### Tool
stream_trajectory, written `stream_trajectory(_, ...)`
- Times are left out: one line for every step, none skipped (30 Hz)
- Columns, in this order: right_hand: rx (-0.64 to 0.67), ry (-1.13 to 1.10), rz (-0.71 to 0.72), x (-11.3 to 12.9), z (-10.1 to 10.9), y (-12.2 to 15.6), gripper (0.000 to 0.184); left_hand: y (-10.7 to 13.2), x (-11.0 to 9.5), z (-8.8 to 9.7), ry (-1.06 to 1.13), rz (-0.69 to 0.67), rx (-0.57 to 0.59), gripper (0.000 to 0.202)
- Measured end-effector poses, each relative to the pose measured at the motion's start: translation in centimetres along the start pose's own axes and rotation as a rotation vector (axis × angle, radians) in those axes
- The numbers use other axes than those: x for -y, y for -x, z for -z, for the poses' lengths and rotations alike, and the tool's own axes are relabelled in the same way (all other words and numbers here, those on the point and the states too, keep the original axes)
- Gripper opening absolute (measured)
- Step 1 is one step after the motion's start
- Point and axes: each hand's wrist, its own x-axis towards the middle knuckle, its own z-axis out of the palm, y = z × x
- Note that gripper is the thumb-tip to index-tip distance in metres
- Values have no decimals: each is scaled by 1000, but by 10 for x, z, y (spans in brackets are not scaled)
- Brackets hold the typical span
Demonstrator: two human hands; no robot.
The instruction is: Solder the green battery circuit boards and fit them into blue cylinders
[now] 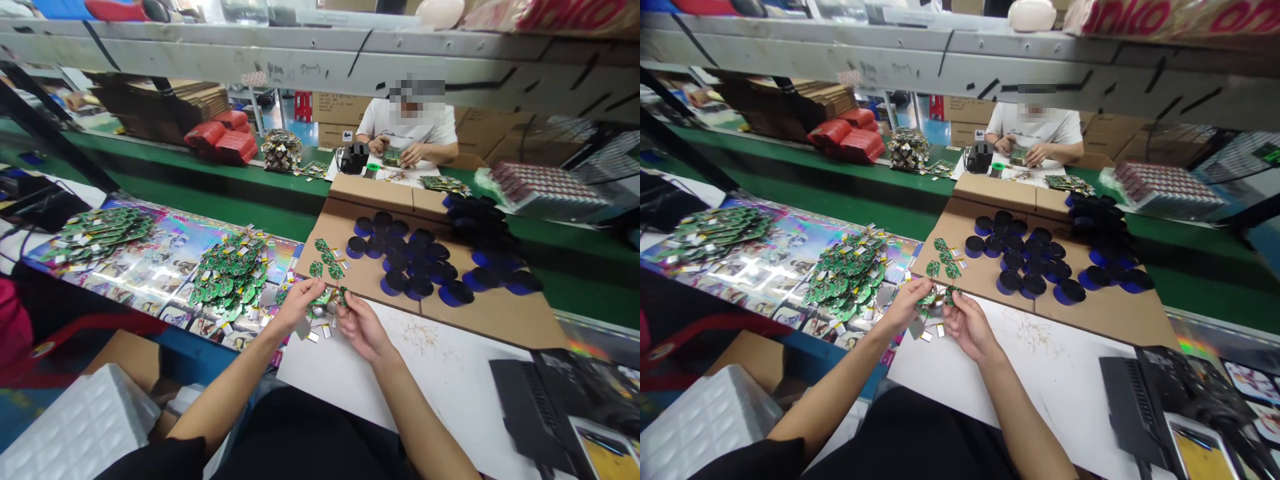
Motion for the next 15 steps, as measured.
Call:
stream_trajectory(0,48,11,-1,3,0,48,0,0,3,-8,8,-7,66)
stream_trajectory(-5,145,36,-1,6,0,47,-2,-1,8,-63,-4,-20,64)
stream_trajectory(-17,296,75,-1,10,-1,45,-3,-2,13,-166,-38,-27,60)
stream_trajectory(-38,488,123,1,14,-3,43,-7,-5,19,-303,-89,-28,55)
stream_trajectory(-68,698,171,4,17,-4,40,-11,-8,26,-454,-152,-27,49)
stream_trajectory(-100,899,208,10,18,-4,37,-17,-12,33,-597,-219,-21,43)
stream_trajectory(-124,1063,231,17,18,-3,33,-24,-16,40,-708,-279,-10,38)
stream_trajectory(-140,1169,249,27,15,1,30,-33,-20,47,-785,-328,4,33)
stream_trajectory(-137,1214,265,38,9,9,29,-44,-23,54,-832,-363,17,30)
stream_trajectory(-116,1192,304,49,3,20,29,-56,-26,59,-863,-382,25,28)
stream_trajectory(-103,1124,381,61,-4,35,29,-69,-28,62,-898,-391,37,26)
stream_trajectory(-58,1046,453,71,-10,53,29,-83,-29,65,-941,-391,54,25)
stream_trajectory(-2,964,528,79,-14,75,31,-97,-29,66,-995,-382,75,26)
stream_trajectory(47,891,594,85,-15,98,37,-111,-28,66,-1057,-368,117,28)
stream_trajectory(78,852,638,87,-13,122,45,-124,-27,64,-1091,-358,163,31)
